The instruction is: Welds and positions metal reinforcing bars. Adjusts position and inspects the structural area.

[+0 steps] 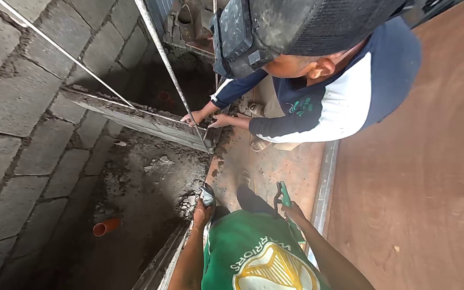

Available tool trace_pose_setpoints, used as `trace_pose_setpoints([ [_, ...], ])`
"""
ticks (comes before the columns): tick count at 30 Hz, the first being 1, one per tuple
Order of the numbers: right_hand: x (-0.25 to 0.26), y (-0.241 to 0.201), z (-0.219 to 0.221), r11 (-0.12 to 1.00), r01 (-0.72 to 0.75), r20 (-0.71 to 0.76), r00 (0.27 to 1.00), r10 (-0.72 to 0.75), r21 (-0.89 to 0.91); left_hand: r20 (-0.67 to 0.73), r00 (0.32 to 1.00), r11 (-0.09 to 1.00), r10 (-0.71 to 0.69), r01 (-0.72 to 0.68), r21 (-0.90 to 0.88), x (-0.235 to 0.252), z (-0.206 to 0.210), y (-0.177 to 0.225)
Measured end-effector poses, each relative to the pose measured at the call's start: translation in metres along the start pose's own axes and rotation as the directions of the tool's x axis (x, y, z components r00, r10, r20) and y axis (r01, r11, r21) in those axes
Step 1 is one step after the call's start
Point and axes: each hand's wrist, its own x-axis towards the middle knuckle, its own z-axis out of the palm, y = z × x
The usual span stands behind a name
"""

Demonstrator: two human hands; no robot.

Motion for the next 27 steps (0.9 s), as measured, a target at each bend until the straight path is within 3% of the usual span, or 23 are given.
trace_pose_setpoints([
  [27, 0.004, -0.003, 0.003, 1.0, 0.013, -0.008, 1.0, -0.013, -0.023, 0.032, 0.999, 0.999, -0.039, 0.04, -0.018, -0.003, -0.008, 0.007],
])
